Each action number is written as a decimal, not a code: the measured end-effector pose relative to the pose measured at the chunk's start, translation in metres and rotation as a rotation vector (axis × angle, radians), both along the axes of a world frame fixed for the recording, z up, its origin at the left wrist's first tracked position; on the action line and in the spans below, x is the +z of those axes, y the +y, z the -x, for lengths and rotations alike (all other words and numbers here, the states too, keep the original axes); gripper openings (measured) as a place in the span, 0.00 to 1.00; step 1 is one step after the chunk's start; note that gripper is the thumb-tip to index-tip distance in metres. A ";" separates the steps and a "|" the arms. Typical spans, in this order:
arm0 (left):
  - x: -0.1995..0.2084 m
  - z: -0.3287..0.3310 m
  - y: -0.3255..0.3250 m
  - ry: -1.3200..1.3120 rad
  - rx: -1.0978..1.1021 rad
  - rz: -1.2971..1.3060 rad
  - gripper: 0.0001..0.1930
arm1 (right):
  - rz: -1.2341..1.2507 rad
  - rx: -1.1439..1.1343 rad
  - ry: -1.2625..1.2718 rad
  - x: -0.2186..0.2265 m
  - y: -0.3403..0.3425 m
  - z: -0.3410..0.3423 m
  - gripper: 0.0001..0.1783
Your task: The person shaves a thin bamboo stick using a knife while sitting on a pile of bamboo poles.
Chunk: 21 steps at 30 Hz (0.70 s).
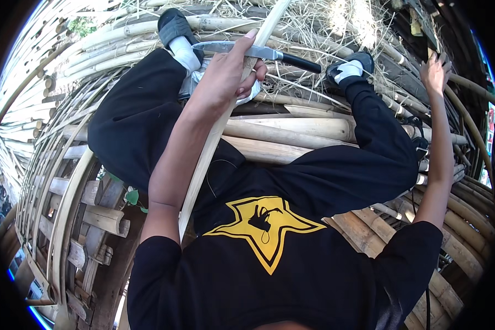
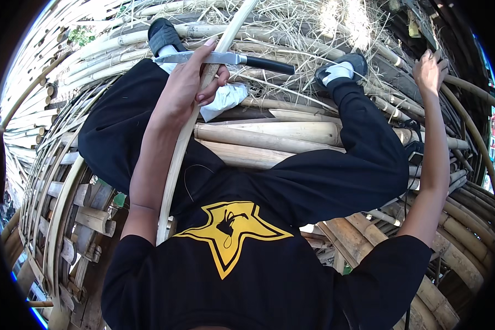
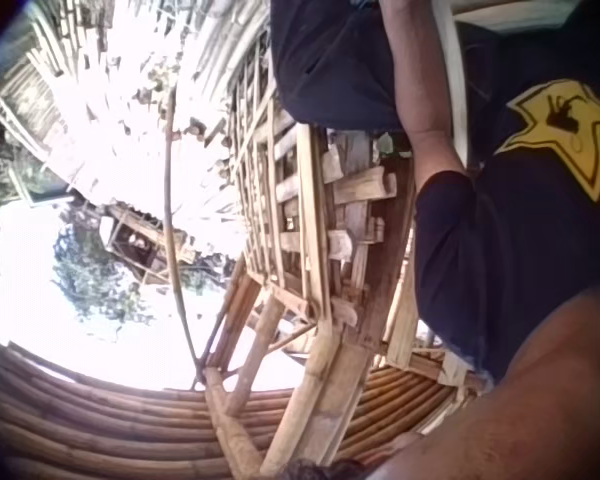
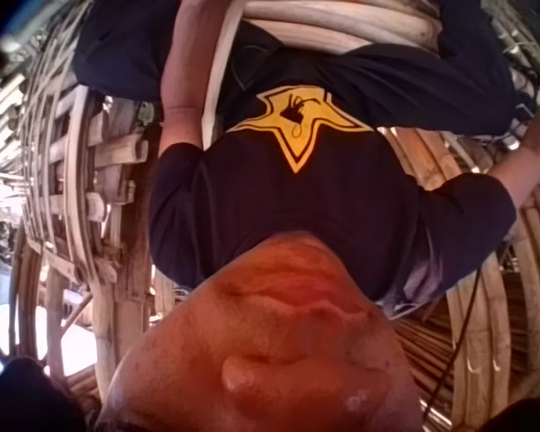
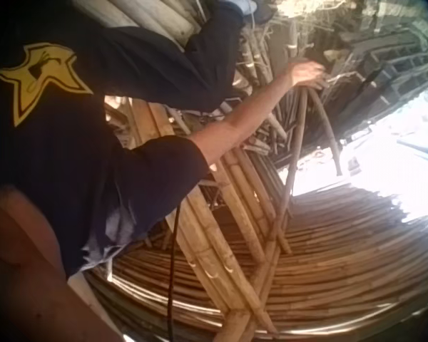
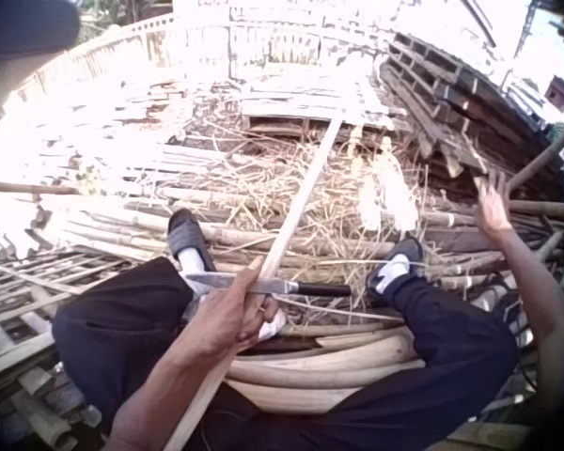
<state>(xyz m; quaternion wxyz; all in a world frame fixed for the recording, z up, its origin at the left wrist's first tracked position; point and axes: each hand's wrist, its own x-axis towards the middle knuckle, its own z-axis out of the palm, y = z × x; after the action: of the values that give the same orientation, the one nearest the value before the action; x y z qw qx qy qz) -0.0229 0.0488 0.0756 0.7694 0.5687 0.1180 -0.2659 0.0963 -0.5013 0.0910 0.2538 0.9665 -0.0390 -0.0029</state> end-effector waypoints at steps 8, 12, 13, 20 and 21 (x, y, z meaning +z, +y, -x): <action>0.003 0.001 -0.004 0.002 0.031 0.004 0.25 | -0.369 -1.116 1.076 -0.067 0.054 0.043 0.57; 0.014 -0.002 -0.009 0.044 -0.027 0.069 0.25 | -0.439 -0.177 0.998 -0.058 0.188 0.066 0.49; 0.014 -0.004 -0.009 0.022 -0.042 0.091 0.26 | -1.165 0.038 0.873 -0.073 0.188 0.065 0.38; 0.040 -0.011 0.010 0.027 -0.083 0.114 0.26 | -0.718 0.935 0.702 -0.121 0.242 0.081 0.20; 0.044 -0.013 0.013 0.009 -0.084 0.108 0.26 | -0.492 0.868 0.866 -0.132 0.214 0.072 0.24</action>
<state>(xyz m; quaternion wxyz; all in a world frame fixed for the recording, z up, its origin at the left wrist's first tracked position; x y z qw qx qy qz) -0.0103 0.0621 0.1199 0.7867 0.5294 0.0828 -0.3065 0.0244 -0.2873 -0.0406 -0.0033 0.8359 0.4614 -0.2974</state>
